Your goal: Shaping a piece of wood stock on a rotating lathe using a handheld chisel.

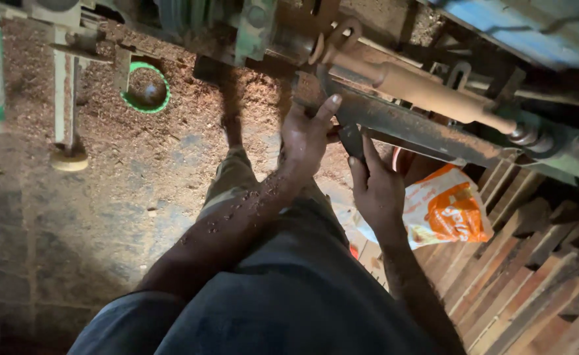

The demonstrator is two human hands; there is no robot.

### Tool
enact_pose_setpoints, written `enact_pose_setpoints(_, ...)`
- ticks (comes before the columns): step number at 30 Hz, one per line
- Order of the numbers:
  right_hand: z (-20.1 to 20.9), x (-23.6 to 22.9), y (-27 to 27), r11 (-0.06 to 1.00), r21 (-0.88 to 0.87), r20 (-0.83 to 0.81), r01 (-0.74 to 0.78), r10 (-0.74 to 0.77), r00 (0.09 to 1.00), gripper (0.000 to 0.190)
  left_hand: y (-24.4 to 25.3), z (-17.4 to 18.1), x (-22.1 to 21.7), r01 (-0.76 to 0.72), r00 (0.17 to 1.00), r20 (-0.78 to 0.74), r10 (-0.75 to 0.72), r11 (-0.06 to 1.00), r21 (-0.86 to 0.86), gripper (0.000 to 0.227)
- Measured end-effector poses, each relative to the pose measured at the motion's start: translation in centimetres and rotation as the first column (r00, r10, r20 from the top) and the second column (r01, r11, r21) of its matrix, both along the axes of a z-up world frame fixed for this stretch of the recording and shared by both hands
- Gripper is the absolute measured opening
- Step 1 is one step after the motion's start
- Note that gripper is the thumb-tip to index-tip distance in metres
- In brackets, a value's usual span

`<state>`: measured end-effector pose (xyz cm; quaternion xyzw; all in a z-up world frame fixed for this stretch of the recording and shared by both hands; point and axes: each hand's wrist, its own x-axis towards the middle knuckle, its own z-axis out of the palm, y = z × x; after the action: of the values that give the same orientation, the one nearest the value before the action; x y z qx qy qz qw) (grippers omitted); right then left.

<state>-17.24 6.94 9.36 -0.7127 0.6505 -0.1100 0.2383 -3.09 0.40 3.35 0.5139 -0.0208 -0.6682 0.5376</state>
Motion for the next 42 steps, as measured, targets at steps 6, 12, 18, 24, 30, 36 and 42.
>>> enact_pose_setpoints(6, -0.6, 3.7, 1.6, 0.984, 0.064, 0.028, 0.168, -0.170, 0.985, 0.049, 0.0, -2.1, 1.8, 0.144, 0.981, 0.111, -0.159, 0.981, 0.133, 0.036)
enact_pose_setpoints(12, -0.6, 8.2, 2.5, 0.941, 0.045, 0.035, 0.334, -0.336, 0.941, 0.046, -0.8, -1.2, 4.2, 0.202, 0.975, 0.091, -0.205, 0.978, 0.046, 0.038)
enact_pose_setpoints(18, -0.8, 11.5, 3.7, 0.882, 0.069, 0.055, 0.467, -0.471, 0.881, 0.047, -0.7, -2.6, 5.7, 0.308, 0.939, 0.155, -0.308, 0.951, 0.023, 0.041)
enact_pose_setpoints(24, -2.0, 14.3, 5.4, 0.641, 0.586, 0.302, 0.495, -0.741, 0.600, 0.061, 0.4, -4.8, 7.5, 0.594, 0.718, 0.420, -0.555, 0.803, 0.046, 0.056)
enact_pose_setpoints(30, -1.5, 16.6, 4.4, 0.688, 0.571, 0.516, 0.448, -0.725, 0.456, 0.066, 0.0, -2.6, 8.4, 0.616, 0.768, -0.189, -0.612, 0.786, -0.043, 0.051)
enact_pose_setpoints(36, -2.2, 16.6, 4.6, 0.698, 0.528, 0.338, 0.483, -0.695, 0.635, 0.070, 0.5, -3.6, 7.7, 0.605, 0.790, -0.055, -0.610, 0.791, -0.090, 0.052)
enact_pose_setpoints(42, -3.3, 15.5, 5.2, 0.792, 0.398, 0.418, 0.463, -0.606, 0.677, 0.069, 0.5, -3.7, 6.8, 0.586, 0.810, 0.015, -0.586, 0.808, -0.057, 0.049)
